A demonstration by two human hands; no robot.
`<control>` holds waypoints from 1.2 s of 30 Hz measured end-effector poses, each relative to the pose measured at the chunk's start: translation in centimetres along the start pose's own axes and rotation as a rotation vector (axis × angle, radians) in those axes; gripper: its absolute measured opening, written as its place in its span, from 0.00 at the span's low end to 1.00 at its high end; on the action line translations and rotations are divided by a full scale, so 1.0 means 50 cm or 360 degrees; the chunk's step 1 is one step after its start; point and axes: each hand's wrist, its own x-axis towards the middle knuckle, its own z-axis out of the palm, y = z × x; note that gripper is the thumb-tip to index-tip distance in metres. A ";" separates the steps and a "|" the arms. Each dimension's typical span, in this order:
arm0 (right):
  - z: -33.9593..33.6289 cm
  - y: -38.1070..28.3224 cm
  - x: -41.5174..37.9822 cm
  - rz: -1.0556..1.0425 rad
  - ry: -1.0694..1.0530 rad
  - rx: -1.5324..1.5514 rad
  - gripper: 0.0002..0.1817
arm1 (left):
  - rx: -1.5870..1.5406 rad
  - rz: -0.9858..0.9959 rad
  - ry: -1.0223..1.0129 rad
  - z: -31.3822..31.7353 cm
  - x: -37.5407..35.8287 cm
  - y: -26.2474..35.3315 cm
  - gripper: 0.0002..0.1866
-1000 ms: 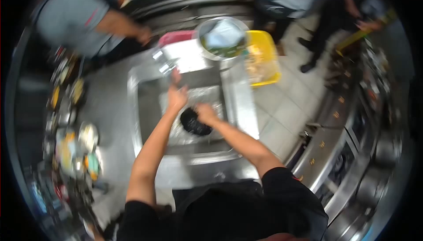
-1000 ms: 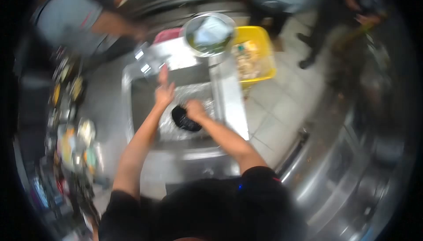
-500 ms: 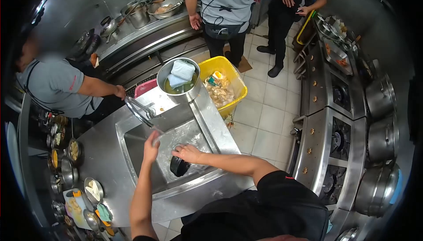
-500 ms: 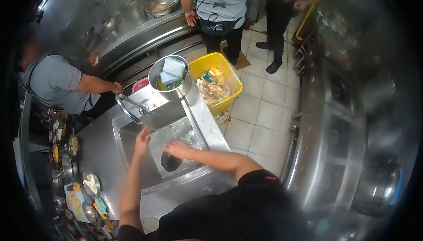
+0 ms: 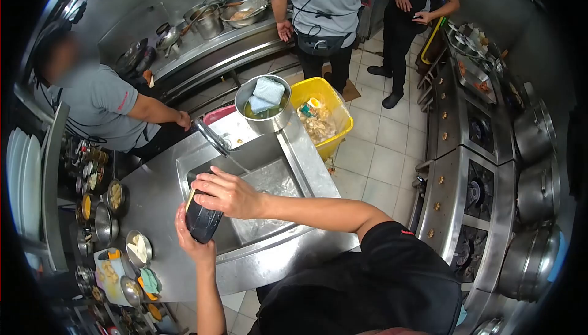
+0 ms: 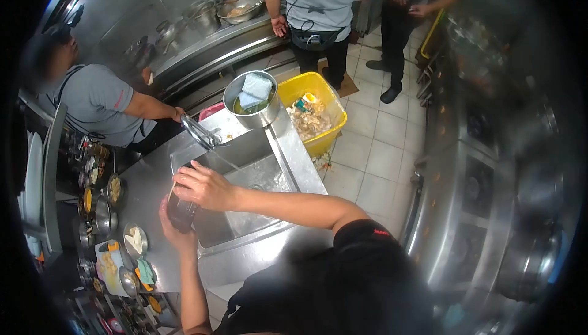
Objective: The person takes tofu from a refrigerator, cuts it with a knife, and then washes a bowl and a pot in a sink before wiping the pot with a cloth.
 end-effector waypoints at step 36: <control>0.063 -0.084 -0.105 0.0572 -0.0512 0.0753 0.21 | 0.0173 0.0010 -0.0235 -0.042 -0.147 -0.098 0.27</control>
